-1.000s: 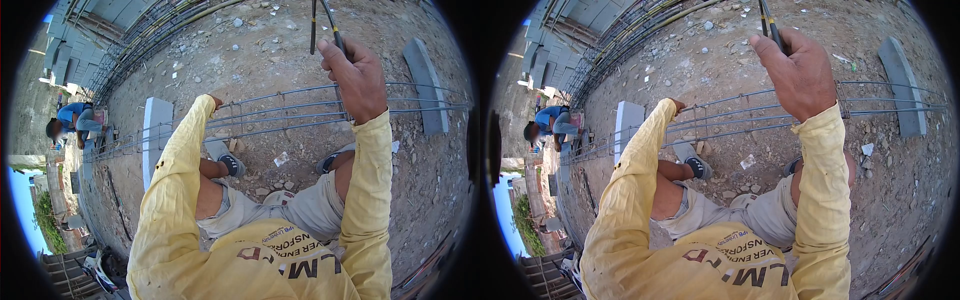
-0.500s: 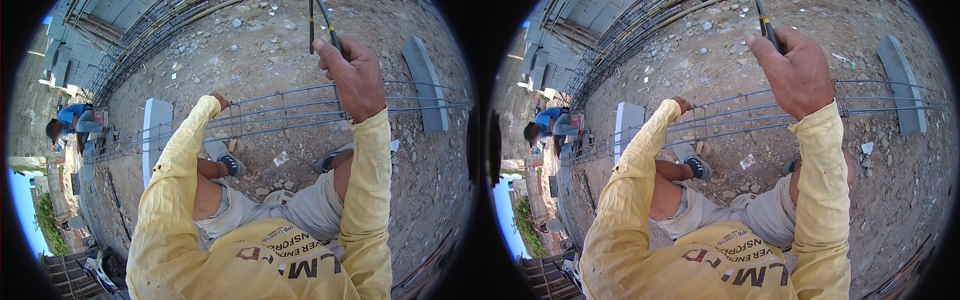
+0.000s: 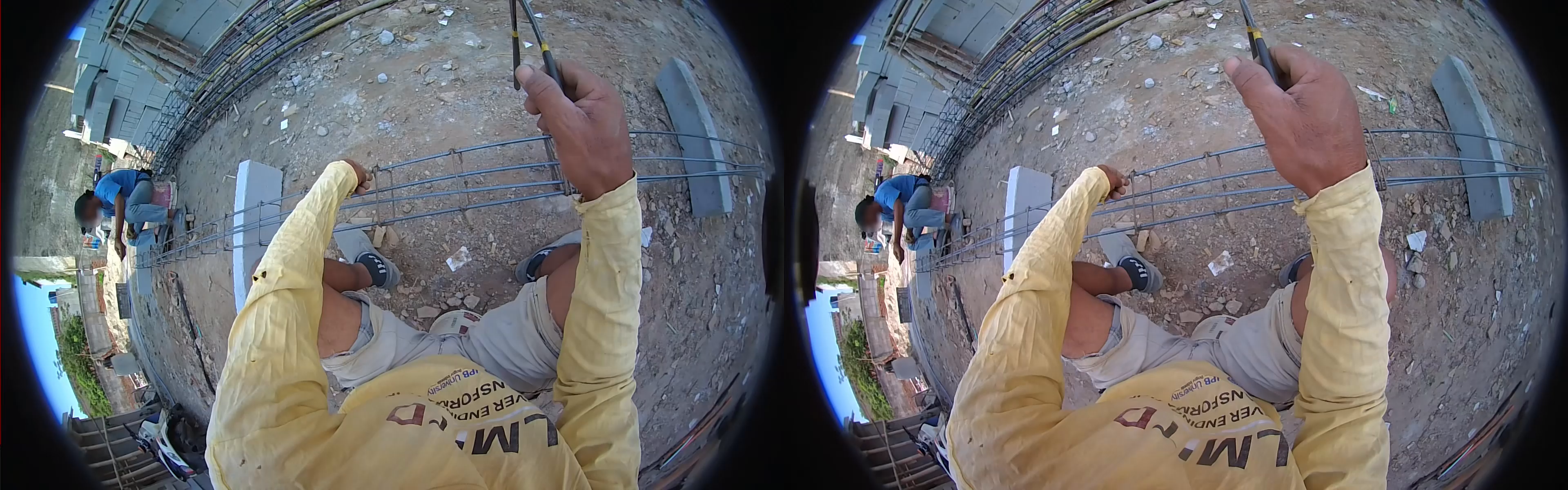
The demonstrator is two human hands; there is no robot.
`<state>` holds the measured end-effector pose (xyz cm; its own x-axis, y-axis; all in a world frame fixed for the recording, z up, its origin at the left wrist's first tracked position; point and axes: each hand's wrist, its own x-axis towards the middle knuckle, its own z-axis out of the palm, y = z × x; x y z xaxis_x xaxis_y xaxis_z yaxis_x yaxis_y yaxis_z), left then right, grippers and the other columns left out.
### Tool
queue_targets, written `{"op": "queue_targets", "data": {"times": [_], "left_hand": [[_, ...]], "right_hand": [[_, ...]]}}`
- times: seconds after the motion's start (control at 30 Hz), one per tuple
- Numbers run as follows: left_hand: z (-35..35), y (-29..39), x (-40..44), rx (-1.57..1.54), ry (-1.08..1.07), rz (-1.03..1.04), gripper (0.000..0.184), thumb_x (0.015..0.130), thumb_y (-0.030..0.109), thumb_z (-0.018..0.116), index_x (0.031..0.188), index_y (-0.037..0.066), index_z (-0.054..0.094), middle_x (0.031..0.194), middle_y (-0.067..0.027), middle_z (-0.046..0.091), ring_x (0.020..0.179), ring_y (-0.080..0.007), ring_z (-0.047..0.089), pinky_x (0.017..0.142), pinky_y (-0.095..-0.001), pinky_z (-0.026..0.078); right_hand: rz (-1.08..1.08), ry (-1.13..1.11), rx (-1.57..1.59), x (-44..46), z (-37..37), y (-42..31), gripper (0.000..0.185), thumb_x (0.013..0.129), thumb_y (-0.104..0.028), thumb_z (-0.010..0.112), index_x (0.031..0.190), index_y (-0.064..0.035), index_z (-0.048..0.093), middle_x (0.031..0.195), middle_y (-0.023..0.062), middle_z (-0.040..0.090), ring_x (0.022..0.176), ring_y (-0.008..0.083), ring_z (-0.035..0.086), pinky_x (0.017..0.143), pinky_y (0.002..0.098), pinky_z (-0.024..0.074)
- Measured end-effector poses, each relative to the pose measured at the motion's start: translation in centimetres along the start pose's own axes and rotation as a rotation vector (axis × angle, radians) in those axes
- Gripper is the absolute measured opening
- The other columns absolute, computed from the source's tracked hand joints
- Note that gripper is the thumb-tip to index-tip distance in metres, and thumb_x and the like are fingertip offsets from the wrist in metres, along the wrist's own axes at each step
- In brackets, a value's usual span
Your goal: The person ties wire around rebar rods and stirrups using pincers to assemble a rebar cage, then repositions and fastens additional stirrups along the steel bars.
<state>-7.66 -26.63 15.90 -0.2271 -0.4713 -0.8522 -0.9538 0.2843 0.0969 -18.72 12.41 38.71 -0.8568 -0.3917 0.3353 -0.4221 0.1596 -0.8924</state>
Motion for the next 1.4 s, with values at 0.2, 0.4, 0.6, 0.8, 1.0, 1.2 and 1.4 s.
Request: {"op": "queue_targets", "data": {"times": [0.2, 0.4, 0.6, 0.8, 1.0, 1.2, 1.4], "left_hand": [[-0.9, -0.4, 0.5, -0.178, -0.073, -0.01, 0.021, 0.095, 0.022, 0.055, 0.11, 0.012, 0.066, 0.066, 0.0047, 0.059, 0.044, -0.0083, 0.036, 0.044, -0.0306, 0.034], [-1.3, -1.6, 0.1, -0.483, -0.132, -0.004, 0.012, 0.092, 0.022, 0.058, 0.094, 0.011, 0.064, 0.056, 0.0062, 0.047, 0.043, -0.0078, 0.035, 0.039, -0.0278, 0.027], [-1.0, -1.7, 3.6, -0.475, 0.011, -0.04, 0.012, 0.089, 0.02, 0.061, 0.092, 0.009, 0.064, 0.06, 0.002, 0.055, 0.046, -0.0138, 0.047, 0.041, -0.0324, 0.034], [-0.7, 3.6, 0.3, 1.112, 0.128, 0.248, 0.029, 0.083, 0.016, 0.065, 0.11, 0.008, 0.068, 0.103, -0.0106, 0.068, 0.095, -0.0305, 0.063, 0.076, -0.0397, 0.051], [2.1, 4.3, -0.2, 1.019, 0.39, 0.416, 0.026, 0.079, 0.021, 0.068, 0.099, 0.006, 0.073, 0.103, -0.0165, 0.07, 0.098, -0.0309, 0.067, 0.082, -0.0402, 0.054], [-0.3, -2.1, 2.0, 0.212, 0.368, 0.433, 0.024, 0.077, 0.029, 0.071, 0.086, 0.007, 0.07, 0.076, -0.0084, 0.069, 0.066, -0.0205, 0.065, 0.065, -0.0346, 0.052], [-2.3, -0.1, 4.7, 0.842, 0.407, 0.384, 0.028, 0.079, 0.026, 0.066, 0.097, 0.005, 0.072, 0.097, -0.0155, 0.071, 0.091, -0.0317, 0.067, 0.08, -0.0398, 0.053]], "right_hand": [[-0.011, -0.008, -0.036, 0.0, -0.1, 0.2, 0.037, 0.091, -0.033, 0.063, 0.071, -0.0019, 0.059, 0.054, -0.0014, 0.041, 0.051, 0.0102, 0.036, 0.048, 0.0317, 0.0295], [0.004, -0.029, -0.024, -0.1, -0.2, 0.0, 0.038, 0.091, -0.033, 0.063, 0.071, -0.0008, 0.059, 0.054, -0.0003, 0.041, 0.051, 0.011, 0.035, 0.048, 0.0325, 0.0294], [-0.039, -0.055, -0.098, -0.2, -0.3, -0.2, 0.039, 0.091, -0.033, 0.063, 0.071, 0.0005, 0.058, 0.054, 0.0015, 0.04, 0.051, 0.0122, 0.035, 0.048, 0.0336, 0.0296], [-0.027, -0.073, -0.103, -0.4, -0.3, -0.3, 0.039, 0.091, -0.032, 0.063, 0.071, 0.0007, 0.057, 0.054, 0.0028, 0.039, 0.051, 0.0137, 0.035, 0.048, 0.0349, 0.0293], [-0.037, -0.096, -0.138, -0.3, 0.0, -0.4, 0.039, 0.09, -0.031, 0.063, 0.07, 0.0014, 0.055, 0.053, 0.007, 0.04, 0.049, 0.0173, 0.037, 0.049, 0.0371, 0.0307], [-0.066, -0.115, -0.164, 0.1, 0.4, -0.4, 0.038, 0.09, -0.031, 0.063, 0.071, 0.0018, 0.056, 0.054, 0.0116, 0.042, 0.049, 0.0223, 0.039, 0.05, 0.0394, 0.0326], [-0.039, -0.122, -0.162, 0.0, 0.7, -0.6, 0.037, 0.09, -0.031, 0.063, 0.074, 0.0015, 0.057, 0.056, 0.0132, 0.044, 0.051, 0.0249, 0.041, 0.052, 0.0409, 0.0344]]}}
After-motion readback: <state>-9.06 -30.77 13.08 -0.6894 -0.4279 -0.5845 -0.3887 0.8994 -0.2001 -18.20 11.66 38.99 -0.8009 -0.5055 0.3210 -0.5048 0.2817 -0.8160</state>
